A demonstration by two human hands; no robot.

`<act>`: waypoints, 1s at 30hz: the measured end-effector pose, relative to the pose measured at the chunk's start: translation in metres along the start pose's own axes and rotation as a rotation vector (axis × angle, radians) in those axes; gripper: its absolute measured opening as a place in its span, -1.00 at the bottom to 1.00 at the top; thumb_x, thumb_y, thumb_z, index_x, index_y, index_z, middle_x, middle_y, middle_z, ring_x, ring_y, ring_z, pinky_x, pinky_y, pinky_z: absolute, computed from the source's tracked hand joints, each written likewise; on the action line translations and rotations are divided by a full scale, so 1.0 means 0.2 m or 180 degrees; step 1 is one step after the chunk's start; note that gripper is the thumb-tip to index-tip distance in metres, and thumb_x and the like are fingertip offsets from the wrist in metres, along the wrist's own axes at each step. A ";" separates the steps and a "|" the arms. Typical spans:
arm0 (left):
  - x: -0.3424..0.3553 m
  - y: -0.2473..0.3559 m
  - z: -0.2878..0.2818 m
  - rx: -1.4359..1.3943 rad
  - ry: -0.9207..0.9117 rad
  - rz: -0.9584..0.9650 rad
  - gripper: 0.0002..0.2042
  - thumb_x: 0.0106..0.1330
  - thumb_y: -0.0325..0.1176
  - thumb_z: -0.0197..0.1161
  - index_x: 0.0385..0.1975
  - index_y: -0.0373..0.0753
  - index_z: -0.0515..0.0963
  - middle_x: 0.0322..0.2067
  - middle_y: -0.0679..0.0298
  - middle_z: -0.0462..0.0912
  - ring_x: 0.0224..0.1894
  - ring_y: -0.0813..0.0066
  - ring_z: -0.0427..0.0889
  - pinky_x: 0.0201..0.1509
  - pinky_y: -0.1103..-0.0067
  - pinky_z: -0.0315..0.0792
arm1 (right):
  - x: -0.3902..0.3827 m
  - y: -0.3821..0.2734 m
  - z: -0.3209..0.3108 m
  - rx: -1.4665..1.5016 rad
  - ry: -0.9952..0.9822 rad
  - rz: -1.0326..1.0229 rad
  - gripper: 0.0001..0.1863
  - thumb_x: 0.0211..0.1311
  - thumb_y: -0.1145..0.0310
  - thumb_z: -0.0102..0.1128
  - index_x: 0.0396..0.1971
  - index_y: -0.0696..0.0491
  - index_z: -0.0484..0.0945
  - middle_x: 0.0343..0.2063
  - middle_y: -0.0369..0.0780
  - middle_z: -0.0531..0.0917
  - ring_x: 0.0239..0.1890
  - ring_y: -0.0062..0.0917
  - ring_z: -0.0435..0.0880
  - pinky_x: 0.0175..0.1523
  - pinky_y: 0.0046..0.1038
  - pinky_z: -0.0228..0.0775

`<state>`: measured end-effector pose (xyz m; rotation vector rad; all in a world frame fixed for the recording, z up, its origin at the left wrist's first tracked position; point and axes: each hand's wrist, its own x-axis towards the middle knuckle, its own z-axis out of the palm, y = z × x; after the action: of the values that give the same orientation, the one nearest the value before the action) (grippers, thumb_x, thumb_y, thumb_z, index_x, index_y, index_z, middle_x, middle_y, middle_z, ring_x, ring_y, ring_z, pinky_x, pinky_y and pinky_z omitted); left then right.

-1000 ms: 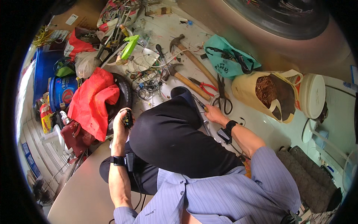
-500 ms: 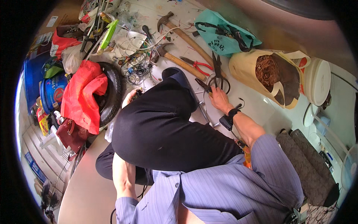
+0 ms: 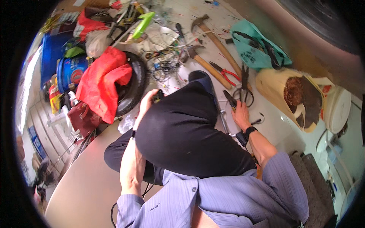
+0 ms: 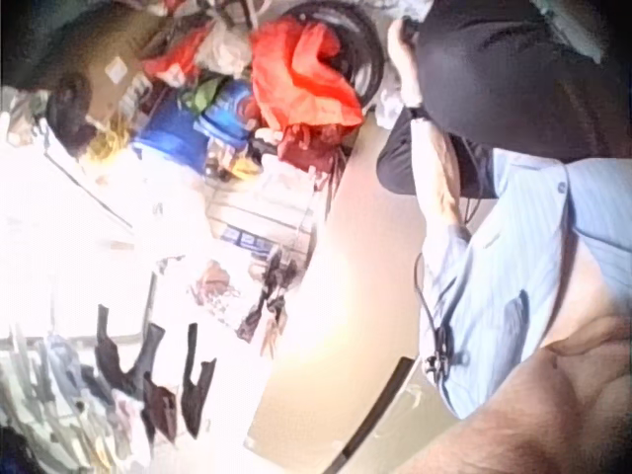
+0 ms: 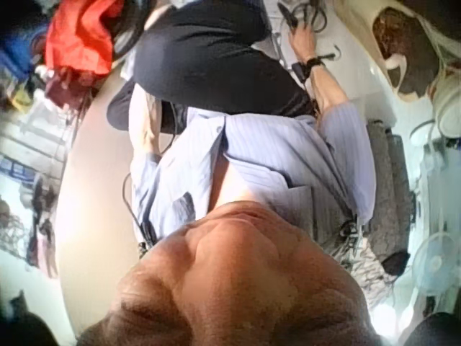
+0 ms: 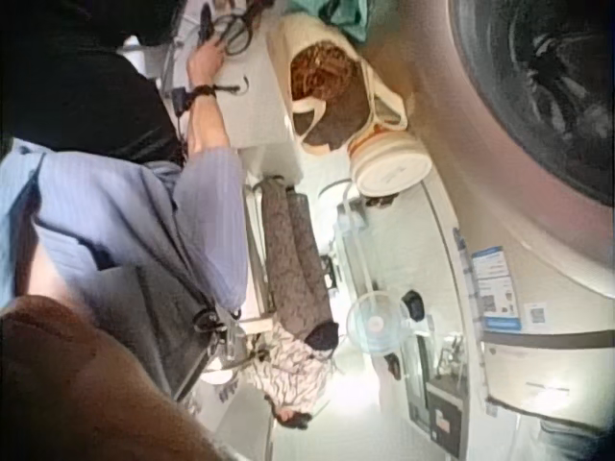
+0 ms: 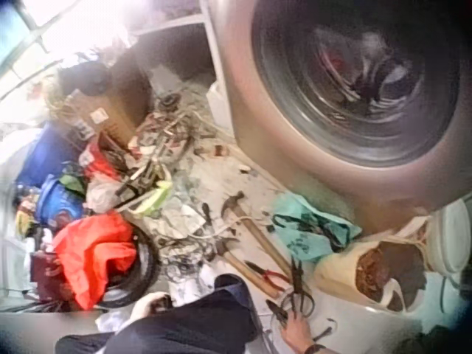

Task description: The person sits on the floor and uses pliers, a screwdriver, and a utility knife to disassemble and strip wires from an electronic component.

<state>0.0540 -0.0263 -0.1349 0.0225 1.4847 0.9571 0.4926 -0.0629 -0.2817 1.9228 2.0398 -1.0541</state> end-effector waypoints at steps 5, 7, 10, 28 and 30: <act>-0.14 0.14 0.01 -0.0535 -0.0020 -0.0132 -0.76 0.41 -0.19 0.14 -0.12 -0.22 0.53 -0.38 0.14 0.68 -0.37 0.31 0.66 -0.26 0.42 0.55 | -0.02 -0.07 -0.02 -0.0446 -0.0321 -0.0162 -0.31 0.06 0.30 0.42 0.15 0.24 0.30 -0.09 0.16 0.53 -0.02 0.10 0.56 0.08 0.01 0.44; -0.20 0.26 0.00 -0.0272 -0.0057 0.0215 -0.77 0.42 -0.21 0.13 -0.10 -0.21 0.52 -0.38 0.15 0.68 -0.36 0.35 0.66 -0.34 0.47 0.49 | -0.01 -0.10 -0.07 -0.0833 -0.0839 -0.0212 -0.25 0.11 0.17 0.37 0.21 0.24 0.27 -0.07 0.11 0.55 0.02 0.04 0.57 0.06 0.05 0.44; -0.35 0.53 -0.02 -0.0138 -0.0358 0.0473 -0.69 0.45 -0.10 0.12 -0.03 -0.20 0.54 -0.30 0.20 0.68 -0.30 0.37 0.67 -0.27 0.47 0.51 | 0.05 -0.12 -0.18 -0.0941 -0.0824 -0.0777 -0.58 0.13 0.20 0.32 -0.16 0.22 0.52 -0.27 0.08 0.65 -0.18 0.00 0.67 -0.09 -0.01 0.53; -0.51 0.84 -0.18 -0.0906 -0.0423 0.1367 -0.65 0.54 -0.14 -0.03 0.05 -0.30 0.46 -0.26 0.07 0.62 -0.26 0.27 0.63 -0.29 0.48 0.55 | 1.34 -1.50 -0.04 -0.1370 0.0607 -0.3155 -0.83 0.07 0.50 0.15 -0.29 0.08 0.53 -0.29 -0.11 0.59 -0.15 -0.17 0.62 -0.09 -0.14 0.53; -0.53 0.84 -0.17 -0.0908 -0.0323 0.1358 -0.64 0.52 -0.14 -0.01 0.06 -0.32 0.45 -0.27 0.07 0.62 -0.26 0.28 0.63 -0.30 0.49 0.54 | 1.39 -1.55 0.01 -0.1372 0.0563 -0.3073 -0.83 0.07 0.51 0.14 -0.29 0.07 0.51 -0.28 -0.12 0.57 -0.15 -0.20 0.60 -0.10 -0.16 0.54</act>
<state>-0.0415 0.0074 0.0400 0.1841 1.2604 1.4842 0.1601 0.1836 -0.3164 0.8058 3.0529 -0.4533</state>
